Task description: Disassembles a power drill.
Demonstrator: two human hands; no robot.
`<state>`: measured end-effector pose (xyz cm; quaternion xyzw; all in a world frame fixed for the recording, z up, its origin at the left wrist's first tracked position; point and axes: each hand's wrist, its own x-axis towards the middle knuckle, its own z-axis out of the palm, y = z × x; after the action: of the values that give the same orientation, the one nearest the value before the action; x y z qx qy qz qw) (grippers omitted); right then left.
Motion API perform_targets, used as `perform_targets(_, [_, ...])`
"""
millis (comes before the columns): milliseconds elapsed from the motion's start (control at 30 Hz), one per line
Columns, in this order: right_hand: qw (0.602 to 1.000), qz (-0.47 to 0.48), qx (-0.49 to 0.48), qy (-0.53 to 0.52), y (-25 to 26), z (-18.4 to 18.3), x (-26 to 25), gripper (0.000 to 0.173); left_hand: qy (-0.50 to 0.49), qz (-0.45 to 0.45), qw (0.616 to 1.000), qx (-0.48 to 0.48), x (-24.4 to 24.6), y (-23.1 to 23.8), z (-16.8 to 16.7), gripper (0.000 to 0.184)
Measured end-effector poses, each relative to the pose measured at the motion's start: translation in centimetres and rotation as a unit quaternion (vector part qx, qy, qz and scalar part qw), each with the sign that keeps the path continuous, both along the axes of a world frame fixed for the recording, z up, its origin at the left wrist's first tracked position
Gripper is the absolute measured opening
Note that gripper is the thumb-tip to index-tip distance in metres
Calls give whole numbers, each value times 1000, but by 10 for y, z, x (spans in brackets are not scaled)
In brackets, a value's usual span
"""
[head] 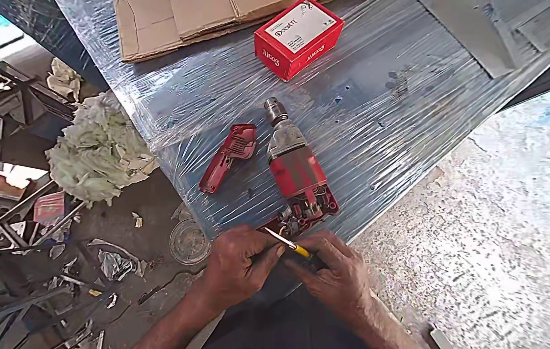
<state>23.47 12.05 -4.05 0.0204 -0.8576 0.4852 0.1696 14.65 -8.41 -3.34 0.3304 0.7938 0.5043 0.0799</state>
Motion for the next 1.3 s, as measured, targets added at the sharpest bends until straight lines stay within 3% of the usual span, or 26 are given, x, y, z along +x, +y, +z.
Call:
perform_targets(167, [1000,26,-1,-17,11,1,-12,13,-1,-15,1000,22,-2,-2,0,30])
perform_targets(400, [997,71,11,-27,28,-1,-24,27,-8,49,999,-6,10,4,3,12])
perform_targets(567, [992,113,42,-26,31,-1,-32,15,-8,36,999,-21,11,4,8,15])
perform_targets(667, [993,114,16,-26,36,2,-33,16,-17,85,996,-26,14,9,10,14])
perform_targets(800, [991,106,-67,-54,40,3,-37,15,-14,143,983,-116,16,18,10,29])
perform_targets(900, [989,106,-79,-67,43,4,-36,17,-11,169,972,-161,19,24,9,25])
perform_targets(1300, [994,88,-30,-63,48,7,-33,16,-116,136,979,-100,15,20,6,19])
